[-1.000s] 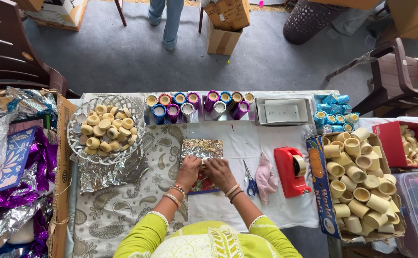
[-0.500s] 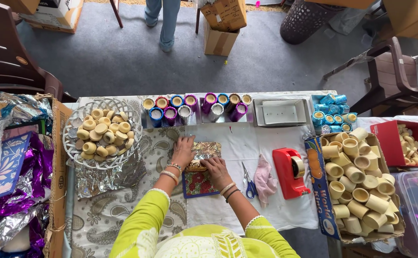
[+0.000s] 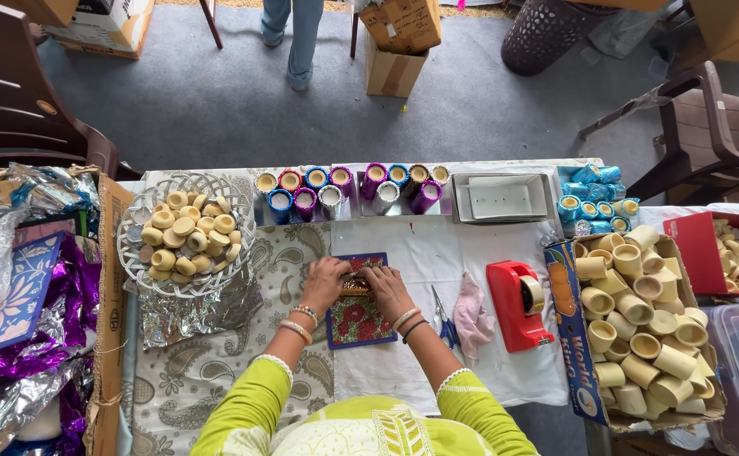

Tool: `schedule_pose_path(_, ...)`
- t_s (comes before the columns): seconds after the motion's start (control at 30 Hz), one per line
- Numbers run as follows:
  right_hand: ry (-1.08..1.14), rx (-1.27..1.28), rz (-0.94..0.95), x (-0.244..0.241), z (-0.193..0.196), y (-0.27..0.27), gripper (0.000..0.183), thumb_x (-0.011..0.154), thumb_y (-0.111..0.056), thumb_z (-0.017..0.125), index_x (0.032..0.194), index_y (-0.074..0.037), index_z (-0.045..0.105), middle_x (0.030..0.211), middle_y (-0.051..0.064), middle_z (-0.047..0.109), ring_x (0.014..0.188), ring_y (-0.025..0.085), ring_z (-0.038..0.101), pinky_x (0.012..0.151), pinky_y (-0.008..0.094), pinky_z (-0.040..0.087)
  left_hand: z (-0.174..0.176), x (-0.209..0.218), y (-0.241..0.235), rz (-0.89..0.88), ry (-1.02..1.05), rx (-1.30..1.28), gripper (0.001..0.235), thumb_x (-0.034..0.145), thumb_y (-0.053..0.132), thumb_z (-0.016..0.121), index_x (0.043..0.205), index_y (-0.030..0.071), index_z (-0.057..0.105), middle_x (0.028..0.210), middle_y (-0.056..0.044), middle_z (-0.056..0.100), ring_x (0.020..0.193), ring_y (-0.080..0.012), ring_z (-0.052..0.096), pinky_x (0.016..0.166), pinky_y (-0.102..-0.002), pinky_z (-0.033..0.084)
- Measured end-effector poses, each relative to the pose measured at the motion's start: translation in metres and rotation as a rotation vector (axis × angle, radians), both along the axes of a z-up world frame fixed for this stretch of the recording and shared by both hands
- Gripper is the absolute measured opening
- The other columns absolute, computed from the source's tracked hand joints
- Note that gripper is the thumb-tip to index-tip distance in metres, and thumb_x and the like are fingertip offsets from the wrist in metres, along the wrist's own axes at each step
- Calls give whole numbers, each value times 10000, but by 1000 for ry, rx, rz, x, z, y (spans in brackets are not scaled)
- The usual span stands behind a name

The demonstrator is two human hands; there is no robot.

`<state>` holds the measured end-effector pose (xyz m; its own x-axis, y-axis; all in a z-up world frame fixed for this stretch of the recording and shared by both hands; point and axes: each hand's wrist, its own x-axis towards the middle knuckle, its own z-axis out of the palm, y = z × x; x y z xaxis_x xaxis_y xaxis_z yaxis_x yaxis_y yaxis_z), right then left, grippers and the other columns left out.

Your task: The person wraps small beige cylindrical objects with shiny metallic foil. They pick up a cylinder, place it on a sheet of foil, roll the foil around it, and secure it with tape. The finished wrapped cylinders are placed in a row on the table.

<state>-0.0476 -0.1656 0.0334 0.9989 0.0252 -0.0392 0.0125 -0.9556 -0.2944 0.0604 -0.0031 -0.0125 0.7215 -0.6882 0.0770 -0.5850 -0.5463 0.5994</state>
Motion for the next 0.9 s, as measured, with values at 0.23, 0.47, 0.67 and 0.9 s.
schedule_pose_path(0.23,-96,111,-90,-5,4,5,655,768,-2,748,1355,-140,492,1144,67,622,1099,278,593,992,427,450,10,-24,14,-37,-133,-121,218,783,26,697,972,133,694,950,-45,697,1010,-248,641,1015,-429,443)
schedule_pose_path(0.47,-170,98,-230,-10,28,0,802,591,-83,876,1306,-191,531,1194,96,517,1094,328,531,958,441,442,24,-34,17,-19,-235,-123,175,801,27,663,949,119,677,968,-44,678,1029,-269,618,983,-413,461)
schedule_pose_path(0.67,-325,186,-272,-18,-2,-35,613,583,-40,839,1159,-177,679,1184,57,608,1086,320,555,914,439,456,17,-39,20,-21,-323,-172,251,803,-5,637,1005,138,684,1021,-62,626,1063,-273,586,996,-428,469)
schedule_pose_path(0.9,-261,318,-211,-30,-5,-42,187,763,-3,754,918,-103,727,930,22,682,956,262,624,846,371,537,16,-40,19,-19,-288,-121,304,789,-30,624,1041,136,657,1030,-84,589,1055,-293,567,974,-422,474)
